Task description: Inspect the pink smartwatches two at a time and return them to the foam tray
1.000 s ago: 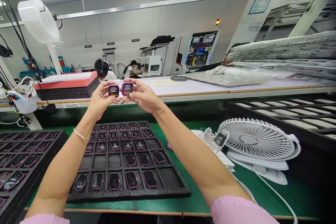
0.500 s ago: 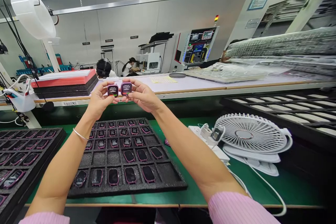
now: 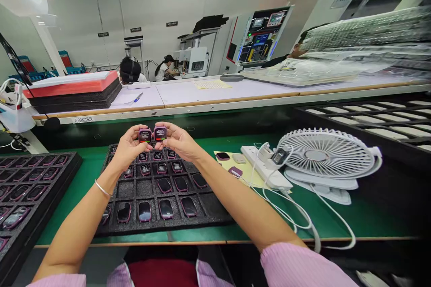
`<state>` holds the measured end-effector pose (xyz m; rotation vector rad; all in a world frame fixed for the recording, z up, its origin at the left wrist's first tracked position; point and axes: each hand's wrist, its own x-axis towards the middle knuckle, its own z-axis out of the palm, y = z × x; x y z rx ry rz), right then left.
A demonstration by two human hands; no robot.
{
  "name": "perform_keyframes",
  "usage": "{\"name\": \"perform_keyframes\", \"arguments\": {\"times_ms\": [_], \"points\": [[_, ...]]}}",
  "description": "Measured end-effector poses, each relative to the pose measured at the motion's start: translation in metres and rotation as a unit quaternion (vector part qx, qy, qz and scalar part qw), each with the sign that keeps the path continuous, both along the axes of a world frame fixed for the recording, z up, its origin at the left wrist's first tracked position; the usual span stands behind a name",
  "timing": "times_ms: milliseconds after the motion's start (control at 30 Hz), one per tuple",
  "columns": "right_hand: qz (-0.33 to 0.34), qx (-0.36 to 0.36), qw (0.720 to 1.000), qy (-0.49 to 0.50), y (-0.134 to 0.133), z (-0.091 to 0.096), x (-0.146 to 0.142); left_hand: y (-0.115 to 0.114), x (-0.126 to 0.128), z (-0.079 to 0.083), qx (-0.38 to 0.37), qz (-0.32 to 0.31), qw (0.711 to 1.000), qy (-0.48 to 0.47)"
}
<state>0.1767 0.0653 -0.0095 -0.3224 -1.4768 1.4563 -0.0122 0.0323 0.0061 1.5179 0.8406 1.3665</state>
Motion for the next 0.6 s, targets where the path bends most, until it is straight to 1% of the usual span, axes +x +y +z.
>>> {"name": "perform_keyframes", "arguments": {"times_ms": [133, 400, 600], "points": [[0.008, -0.025, 1.000, -0.002, 0.002, -0.012, -0.002, 0.002, -0.002, -0.012, -0.019, 0.004, 1.000, -0.002], [0.010, -0.031, 0.999, 0.000, 0.009, -0.030, -0.007, 0.007, -0.005, -0.027, -0.031, 0.017, 0.999, -0.011], [0.010, -0.037, 0.999, 0.001, 0.011, -0.032, -0.008, 0.008, -0.003, -0.028, -0.034, 0.026, 0.999, -0.012]]}}
